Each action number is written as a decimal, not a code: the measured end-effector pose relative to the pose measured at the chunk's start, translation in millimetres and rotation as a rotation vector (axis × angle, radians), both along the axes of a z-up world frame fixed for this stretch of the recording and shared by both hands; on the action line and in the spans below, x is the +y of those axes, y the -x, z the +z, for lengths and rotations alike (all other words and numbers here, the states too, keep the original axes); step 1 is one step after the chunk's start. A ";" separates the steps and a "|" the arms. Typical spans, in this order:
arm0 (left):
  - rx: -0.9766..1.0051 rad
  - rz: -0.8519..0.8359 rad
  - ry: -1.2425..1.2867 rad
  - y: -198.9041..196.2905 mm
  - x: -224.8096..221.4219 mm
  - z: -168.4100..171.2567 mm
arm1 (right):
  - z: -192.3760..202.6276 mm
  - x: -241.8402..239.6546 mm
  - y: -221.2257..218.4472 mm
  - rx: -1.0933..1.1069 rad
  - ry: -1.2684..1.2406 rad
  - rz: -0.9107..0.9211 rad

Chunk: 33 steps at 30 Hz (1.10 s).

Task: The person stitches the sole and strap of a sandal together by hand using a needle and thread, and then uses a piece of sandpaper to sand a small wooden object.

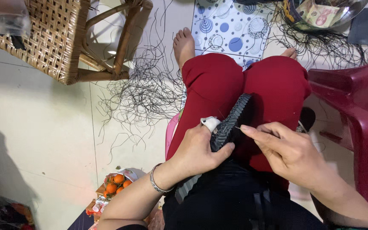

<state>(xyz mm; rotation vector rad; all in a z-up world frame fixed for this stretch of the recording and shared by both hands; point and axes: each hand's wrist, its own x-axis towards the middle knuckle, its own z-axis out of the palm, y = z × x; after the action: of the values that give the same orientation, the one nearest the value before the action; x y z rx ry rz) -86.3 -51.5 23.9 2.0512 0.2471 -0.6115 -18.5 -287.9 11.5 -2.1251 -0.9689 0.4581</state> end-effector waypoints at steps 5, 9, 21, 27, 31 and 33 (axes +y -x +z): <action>0.003 0.004 0.010 0.2 -4.0 -2.2 | -3.2 3.3 1.5 -0.053 0.000 0.028; -0.041 -0.071 -0.097 4.6 -7.9 -13.4 | -7.6 11.4 7.6 -0.056 -0.041 -0.018; -0.006 -0.104 -0.159 2.5 -1.3 -16.3 | -16.7 49.2 19.9 0.001 -0.173 -0.169; 0.033 -0.122 -0.155 -8.6 5.5 -14.1 | -1.5 78.3 -1.4 -0.418 -0.048 -0.133; -0.050 0.002 -0.013 -10.0 9.7 0.0 | -2.5 78.3 -9.6 -0.240 -0.174 -0.178; -0.088 -0.006 0.043 -8.9 17.5 5.0 | -16.3 65.5 -6.5 -0.106 -0.240 -0.237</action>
<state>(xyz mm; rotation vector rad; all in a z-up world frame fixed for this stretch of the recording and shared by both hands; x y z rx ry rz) -77.4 -34.1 28.9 2.0330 0.1744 -0.5245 -12.0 -222.4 -4.7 -2.0266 -0.7737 0.1063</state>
